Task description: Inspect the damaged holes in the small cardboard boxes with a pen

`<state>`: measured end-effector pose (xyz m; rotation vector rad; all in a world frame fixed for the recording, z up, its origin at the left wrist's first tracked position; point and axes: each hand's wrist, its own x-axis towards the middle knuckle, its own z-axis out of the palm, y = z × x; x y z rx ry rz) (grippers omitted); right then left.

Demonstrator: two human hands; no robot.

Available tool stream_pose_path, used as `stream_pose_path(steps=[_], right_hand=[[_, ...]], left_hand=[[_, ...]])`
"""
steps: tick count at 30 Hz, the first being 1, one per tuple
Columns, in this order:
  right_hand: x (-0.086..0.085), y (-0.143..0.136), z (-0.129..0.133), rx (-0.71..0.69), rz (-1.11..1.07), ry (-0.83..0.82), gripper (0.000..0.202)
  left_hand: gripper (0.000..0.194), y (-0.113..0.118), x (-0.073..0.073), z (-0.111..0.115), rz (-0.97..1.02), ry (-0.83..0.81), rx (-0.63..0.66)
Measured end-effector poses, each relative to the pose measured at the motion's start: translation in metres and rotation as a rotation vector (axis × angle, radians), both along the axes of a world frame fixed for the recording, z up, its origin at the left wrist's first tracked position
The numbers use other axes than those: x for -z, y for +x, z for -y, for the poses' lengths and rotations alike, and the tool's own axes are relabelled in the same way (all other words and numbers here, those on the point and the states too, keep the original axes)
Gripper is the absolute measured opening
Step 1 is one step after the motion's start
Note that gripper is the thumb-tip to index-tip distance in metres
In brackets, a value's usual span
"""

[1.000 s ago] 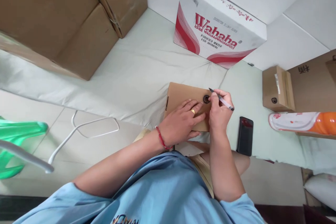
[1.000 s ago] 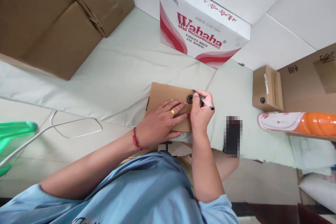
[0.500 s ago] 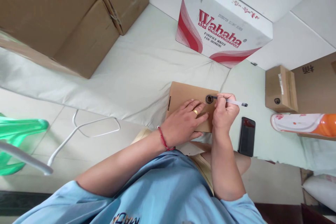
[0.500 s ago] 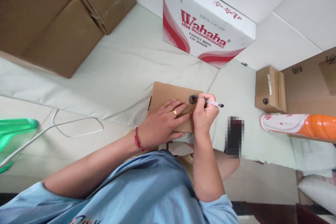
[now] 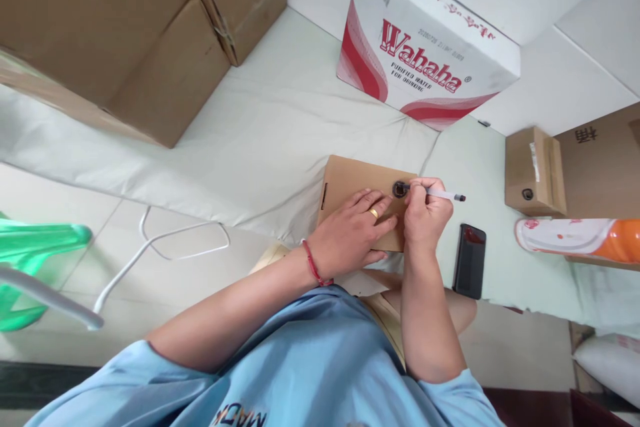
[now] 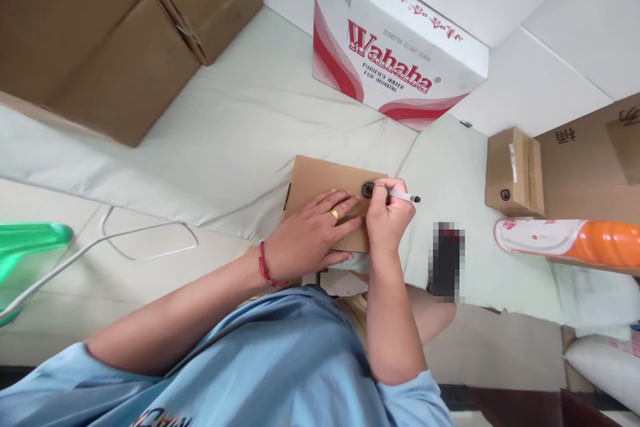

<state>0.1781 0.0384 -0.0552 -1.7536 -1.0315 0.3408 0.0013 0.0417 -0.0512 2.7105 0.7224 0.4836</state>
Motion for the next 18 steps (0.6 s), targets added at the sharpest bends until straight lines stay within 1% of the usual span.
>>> stream_pose_path(steps=[8, 14, 18], right_hand=[[-0.0009, -0.0007, -0.0005, 0.003, -0.028, 0.023, 0.017], [0.0011, 0.0011, 0.0008, 0.008, -0.002, 0.002, 0.019], [-0.0027, -0.0009, 0.0017, 0.023, 0.03, -0.017, 0.019]], left_hand=[[0.065, -0.0001, 0.001, 0.0003, 0.022, 0.009, -0.006], [0.066, -0.0005, 0.0011, 0.0006, 0.027, 0.02, -0.007], [0.066, -0.0008, 0.0014, 0.0005, 0.022, 0.011, -0.005]])
